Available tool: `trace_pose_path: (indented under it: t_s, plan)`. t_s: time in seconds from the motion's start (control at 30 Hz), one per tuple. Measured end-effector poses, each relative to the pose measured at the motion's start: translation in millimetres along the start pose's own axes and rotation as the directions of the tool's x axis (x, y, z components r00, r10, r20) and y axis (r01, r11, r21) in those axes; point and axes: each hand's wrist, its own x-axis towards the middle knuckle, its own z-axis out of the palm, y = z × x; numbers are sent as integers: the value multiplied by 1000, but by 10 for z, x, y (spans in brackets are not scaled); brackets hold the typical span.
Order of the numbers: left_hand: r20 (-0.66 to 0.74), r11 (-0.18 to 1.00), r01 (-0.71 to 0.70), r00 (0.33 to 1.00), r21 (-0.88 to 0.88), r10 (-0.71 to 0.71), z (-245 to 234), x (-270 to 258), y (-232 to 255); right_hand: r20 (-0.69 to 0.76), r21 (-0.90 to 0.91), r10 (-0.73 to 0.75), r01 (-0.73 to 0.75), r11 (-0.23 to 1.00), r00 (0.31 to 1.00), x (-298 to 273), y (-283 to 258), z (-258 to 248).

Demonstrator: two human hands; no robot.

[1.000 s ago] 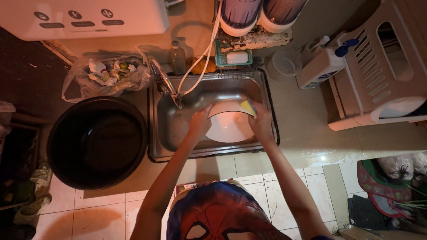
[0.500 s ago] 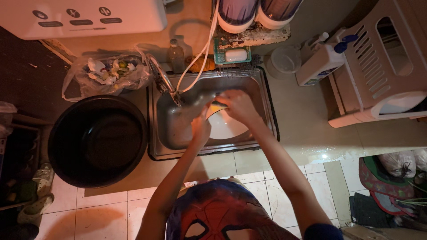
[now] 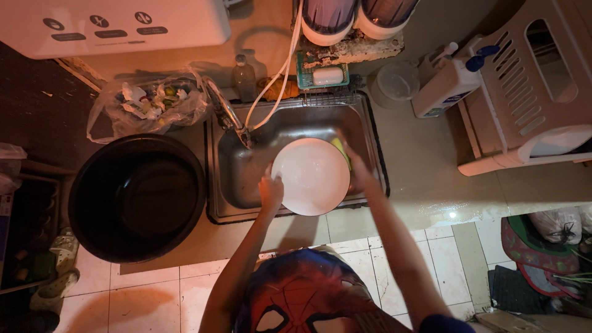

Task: The person scrubs the stainless steel sink basin with a sponge under running water, then washes their hands at the faucet. They pick up a white plate from a nearby shelf, scrub it with the sponge, rinse it under the tap, and hold the rinsed plate at the sink.

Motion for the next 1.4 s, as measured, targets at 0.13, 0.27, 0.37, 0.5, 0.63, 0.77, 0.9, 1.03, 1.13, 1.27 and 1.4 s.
trace_pose_path:
  t_s: [0.13, 0.27, 0.37, 0.5, 0.63, 0.77, 0.9, 1.03, 1.13, 1.27, 1.4]
  plan:
    - [-37, 949, 110, 991, -296, -126, 163, 32, -51, -42, 75, -356, 358, 931, 934, -56, 429, 84]
    - [-57, 803, 158, 971, -574, -233, 281, -2, 96, -303, -14, -567, 591, 806, 766, -49, 753, 294]
    - [90, 663, 359, 910, -657, -404, 258, -15, 245, -467, -306, -648, 577, 757, 602, -179, 982, 563]
    - [199, 557, 480, 849, -678, -489, 237, -11, 397, -441, -619, -799, 506, 600, 408, -424, 941, 913]
    - [99, 674, 318, 934, -667, -343, 254, -66, 356, -254, -815, -897, 420, 400, 362, -617, 407, 956]
    - [23, 842, 293, 948, -453, -318, 304, -128, 296, 60, -998, -848, 27, -54, 527, -626, -168, 915]
    - [-61, 963, 129, 987, -235, -147, 316, -157, 341, 425, -851, -677, 10, -525, 601, -468, -196, 1038]
    - [-68, 991, 11, 997, -136, -21, 328, -160, 381, 311, -934, -670, 87, -346, 674, -303, 179, 969]
    - [-85, 995, 59, 994, -78, -65, 325, -50, 340, 518, -855, -555, 405, -323, 651, -141, 589, 909]
    - [-34, 997, 74, 997, -33, -75, 168, 62, 75, 585, -764, -161, 474, -437, 795, -287, 645, 596]
    - [72, 999, -13, 997, 29, 11, 69, -32, -60, 549, -578, -209, 187, -795, 809, -478, 257, 440]
